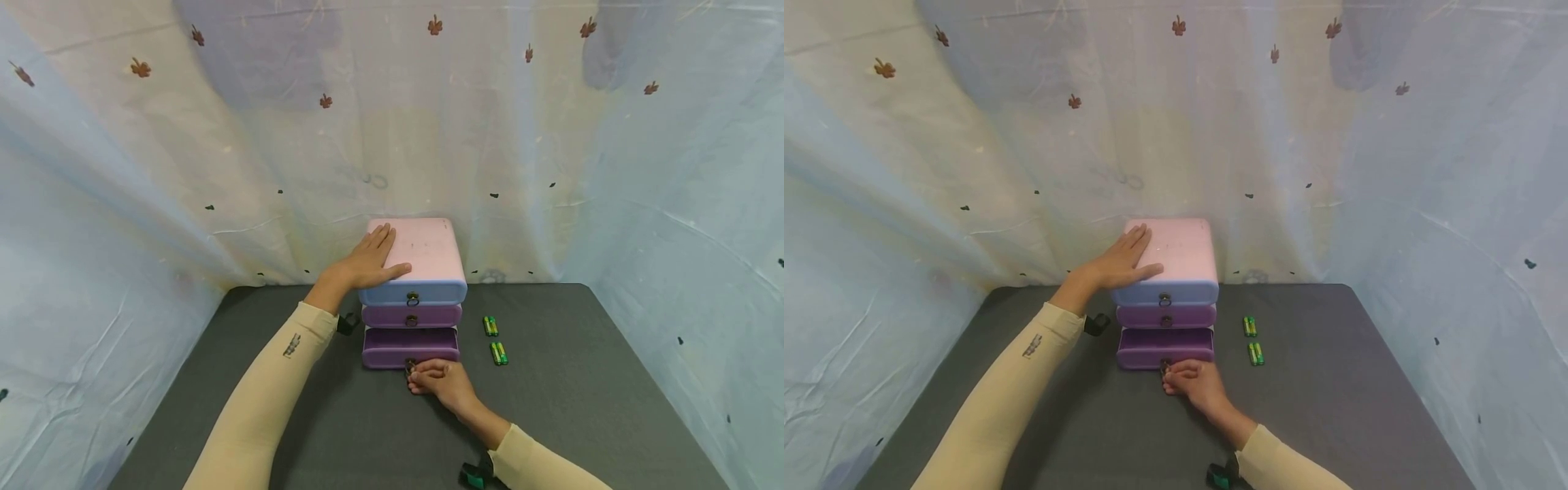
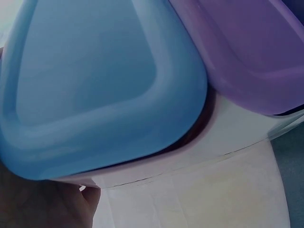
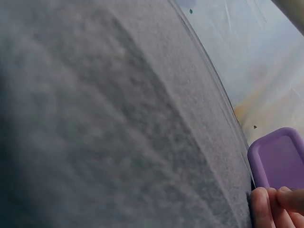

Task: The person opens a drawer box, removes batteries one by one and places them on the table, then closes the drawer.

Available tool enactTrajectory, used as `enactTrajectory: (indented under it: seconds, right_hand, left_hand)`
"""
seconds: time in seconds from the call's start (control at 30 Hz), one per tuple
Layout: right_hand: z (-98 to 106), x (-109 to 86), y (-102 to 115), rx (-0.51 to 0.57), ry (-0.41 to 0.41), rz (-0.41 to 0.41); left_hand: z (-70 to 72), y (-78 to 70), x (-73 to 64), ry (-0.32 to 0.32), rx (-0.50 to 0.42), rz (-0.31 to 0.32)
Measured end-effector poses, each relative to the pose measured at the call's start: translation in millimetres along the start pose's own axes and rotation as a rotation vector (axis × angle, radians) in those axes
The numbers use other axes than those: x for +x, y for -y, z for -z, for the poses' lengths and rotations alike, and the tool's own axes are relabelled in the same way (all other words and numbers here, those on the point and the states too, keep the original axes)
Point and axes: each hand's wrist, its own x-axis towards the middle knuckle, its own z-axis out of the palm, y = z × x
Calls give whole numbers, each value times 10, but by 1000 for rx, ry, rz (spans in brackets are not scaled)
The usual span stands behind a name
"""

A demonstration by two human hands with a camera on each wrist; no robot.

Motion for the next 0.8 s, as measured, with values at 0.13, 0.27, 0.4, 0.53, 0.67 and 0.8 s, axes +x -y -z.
enactTrajectory:
  seconds: [0.13,0.27,0.4,0.53,0.67,0.8]
  right_hand:
    - [-7,-44,-1,9,6,-6]
    - [-17,-97,-4,8,19,-12]
    - [-26,-149,-15,6,30,-16]
    - [-31,-195,-33,15,32,-20]
    - [-41,-233,-45,31,34,-37]
    - [-53,-272,-48,38,35,-44]
  left_hand:
    - [16,-23,-24,-5,-4,-6]
    - [48,-69,-79,-21,-9,-18]
    - [75,-108,-123,-40,-17,-25]
    - [75,-112,-124,-39,-12,-26]
    - [58,-92,-101,-30,-7,-21]
    - [47,-80,-89,-25,-6,-19]
